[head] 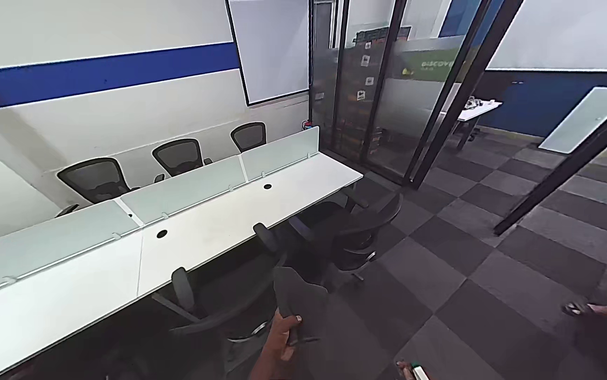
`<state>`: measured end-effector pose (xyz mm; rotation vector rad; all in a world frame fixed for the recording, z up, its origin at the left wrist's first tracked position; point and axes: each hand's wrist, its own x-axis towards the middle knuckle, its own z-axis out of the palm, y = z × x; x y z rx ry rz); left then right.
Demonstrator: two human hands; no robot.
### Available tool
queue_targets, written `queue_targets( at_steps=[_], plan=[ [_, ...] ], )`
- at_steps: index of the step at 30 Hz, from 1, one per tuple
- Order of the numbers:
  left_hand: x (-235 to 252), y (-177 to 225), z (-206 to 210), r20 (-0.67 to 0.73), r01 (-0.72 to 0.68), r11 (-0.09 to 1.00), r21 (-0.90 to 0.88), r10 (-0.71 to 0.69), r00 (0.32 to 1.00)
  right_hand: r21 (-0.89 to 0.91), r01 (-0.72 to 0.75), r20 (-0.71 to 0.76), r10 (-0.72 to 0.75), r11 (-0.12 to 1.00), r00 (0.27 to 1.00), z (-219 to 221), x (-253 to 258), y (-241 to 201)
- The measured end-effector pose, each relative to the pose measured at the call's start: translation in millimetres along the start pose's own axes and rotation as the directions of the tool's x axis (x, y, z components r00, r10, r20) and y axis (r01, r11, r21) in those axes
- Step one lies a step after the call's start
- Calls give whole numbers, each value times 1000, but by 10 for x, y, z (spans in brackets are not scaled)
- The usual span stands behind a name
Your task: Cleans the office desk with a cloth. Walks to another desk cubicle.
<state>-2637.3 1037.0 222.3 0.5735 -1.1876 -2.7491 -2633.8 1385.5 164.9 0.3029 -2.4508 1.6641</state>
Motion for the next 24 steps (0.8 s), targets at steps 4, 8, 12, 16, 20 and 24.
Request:
queue_targets(
  at_steps=[4,8,12,16,20,24],
  plan=[
    [397,-241,637,-81,-54,997,46,58,995,-77,62,47,-59,995,997,-605,673,123],
    [823,-416,1257,-115,-96,995,34,100,988,-95,77,32,-74,993,997,-1115,1236,407],
    [1401,-561,1758,-114,-113,993,43,117,987,-52,70,-15,-71,996,997,-1434,1737,833],
    [2149,-669,2228,-109,-152,988,30,155,982,-38,39,-64,-41,999,997,-1722,2317,1070],
    [3134,-860,2648,-89,-215,976,-44,211,974,-23,37,-84,-39,999,996,-1983,3115,1435],
    [4170,-1134,3162,-114,-187,978,-88,176,978,-110,5,-71,-13,994,997,-2269,4007,1766]
  ],
)
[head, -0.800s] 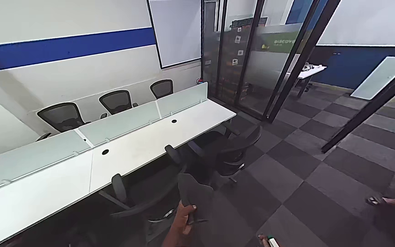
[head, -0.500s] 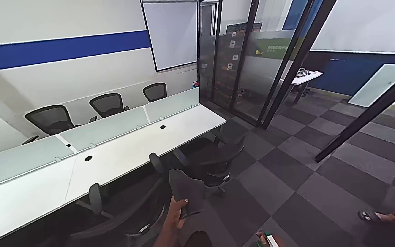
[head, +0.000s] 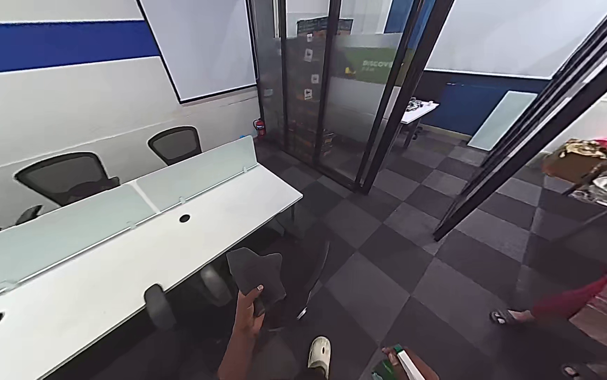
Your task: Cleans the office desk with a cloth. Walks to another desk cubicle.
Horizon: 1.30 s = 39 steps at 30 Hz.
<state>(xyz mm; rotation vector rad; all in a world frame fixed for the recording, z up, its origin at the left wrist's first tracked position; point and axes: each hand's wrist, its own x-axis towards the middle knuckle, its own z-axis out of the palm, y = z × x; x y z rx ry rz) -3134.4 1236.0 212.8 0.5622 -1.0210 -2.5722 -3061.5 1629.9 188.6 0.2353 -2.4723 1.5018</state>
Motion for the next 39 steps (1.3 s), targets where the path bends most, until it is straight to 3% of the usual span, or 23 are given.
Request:
queue_targets(
  at_steps=[6,11,22,27,32,39],
  plan=[
    [871,-563,1027,54,133,991,2,-133,990,-74,-3,2,3,997,1000,-306,1181,335],
    [1355,-843,1587,70,180,983,26,-181,981,-63,-27,3,27,998,1000,-413,2033,745],
    [2598,-1998,2623,-76,128,990,55,-124,989,20,-74,98,71,997,993,-847,4101,2222],
    [3127,-2253,3383,-129,59,996,72,-49,990,10,-35,186,32,999,982,-1056,5469,2648],
    [3592,-2454,3874,-233,16,996,84,4,972,99,120,207,-138,988,968,-982,6705,2953],
    [4804,-2726,4144,-266,17,997,76,4,964,166,183,261,-223,969,939,-311,8273,3269]
  ],
)
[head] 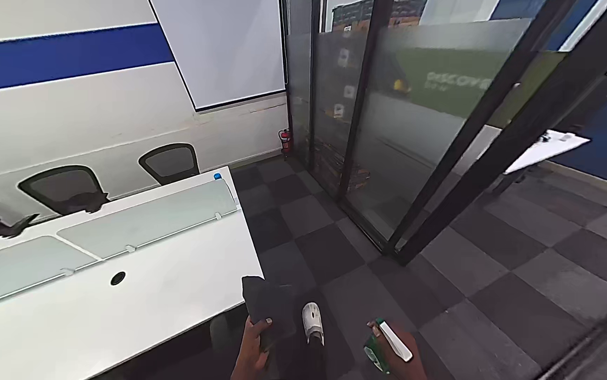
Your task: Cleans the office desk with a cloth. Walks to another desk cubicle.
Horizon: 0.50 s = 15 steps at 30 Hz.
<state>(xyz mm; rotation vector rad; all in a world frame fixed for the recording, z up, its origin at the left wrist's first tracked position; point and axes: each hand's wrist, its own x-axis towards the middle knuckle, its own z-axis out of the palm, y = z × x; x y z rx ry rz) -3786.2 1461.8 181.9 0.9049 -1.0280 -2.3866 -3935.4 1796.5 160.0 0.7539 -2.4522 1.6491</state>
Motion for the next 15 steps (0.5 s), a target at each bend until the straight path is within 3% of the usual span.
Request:
queue_targets(
  at_steps=[5,10,15],
  plan=[
    [1215,-51,558,-43,44,998,-45,-46,998,74,-31,55,27,997,998,216,1155,373],
    [2360,290,1271,-61,63,997,-36,-65,996,62,-28,87,22,998,996,326,2451,567],
    [3084,645,1833,-36,46,998,-35,-47,998,101,-4,82,-5,995,997,461,3572,765]
  ],
)
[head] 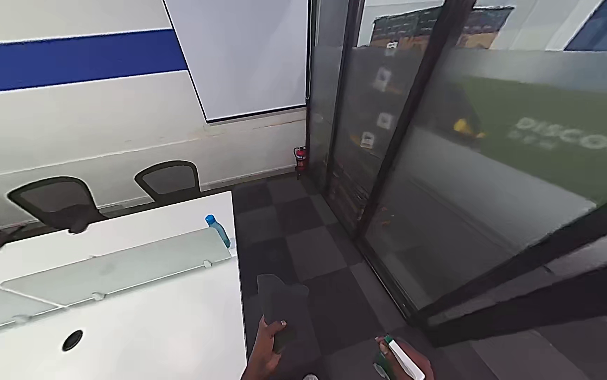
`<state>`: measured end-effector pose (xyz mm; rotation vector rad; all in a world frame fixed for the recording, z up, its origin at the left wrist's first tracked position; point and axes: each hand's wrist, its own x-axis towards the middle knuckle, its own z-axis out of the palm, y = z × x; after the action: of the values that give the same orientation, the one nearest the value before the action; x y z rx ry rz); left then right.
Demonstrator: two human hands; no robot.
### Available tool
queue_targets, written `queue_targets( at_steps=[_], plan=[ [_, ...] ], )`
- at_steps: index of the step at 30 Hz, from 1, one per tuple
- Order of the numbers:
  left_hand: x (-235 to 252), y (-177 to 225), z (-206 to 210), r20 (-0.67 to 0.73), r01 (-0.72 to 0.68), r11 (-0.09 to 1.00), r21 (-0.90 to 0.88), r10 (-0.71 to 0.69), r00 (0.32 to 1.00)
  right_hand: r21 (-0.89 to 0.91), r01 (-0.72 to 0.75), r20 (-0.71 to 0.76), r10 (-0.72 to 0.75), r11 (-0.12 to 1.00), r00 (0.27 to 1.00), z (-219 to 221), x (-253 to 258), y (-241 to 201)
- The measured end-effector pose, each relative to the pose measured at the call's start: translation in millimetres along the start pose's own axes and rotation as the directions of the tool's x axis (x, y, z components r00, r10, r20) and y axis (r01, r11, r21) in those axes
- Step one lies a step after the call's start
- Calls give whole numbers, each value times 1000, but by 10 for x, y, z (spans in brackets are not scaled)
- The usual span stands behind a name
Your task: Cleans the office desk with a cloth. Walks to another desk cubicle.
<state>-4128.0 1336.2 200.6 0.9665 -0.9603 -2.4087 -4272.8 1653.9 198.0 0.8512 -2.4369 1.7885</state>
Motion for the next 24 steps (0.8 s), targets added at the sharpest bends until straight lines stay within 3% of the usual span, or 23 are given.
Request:
queue_targets(
  at_steps=[4,12,18,24],
  plan=[
    [539,51,210,-15,-62,998,12,62,998,50,5,27,-6,999,1000,84,868,336],
    [1718,154,824,-221,-148,989,-4,143,965,233,1,168,-42,973,985,363,2784,1198],
    [2483,538,1531,-334,-237,972,5,225,915,219,-62,348,-19,974,937,611,4316,1403],
    [3288,800,1842,-405,-308,946,-101,244,881,223,30,458,-132,974,879,1185,5570,1576]
  ],
)
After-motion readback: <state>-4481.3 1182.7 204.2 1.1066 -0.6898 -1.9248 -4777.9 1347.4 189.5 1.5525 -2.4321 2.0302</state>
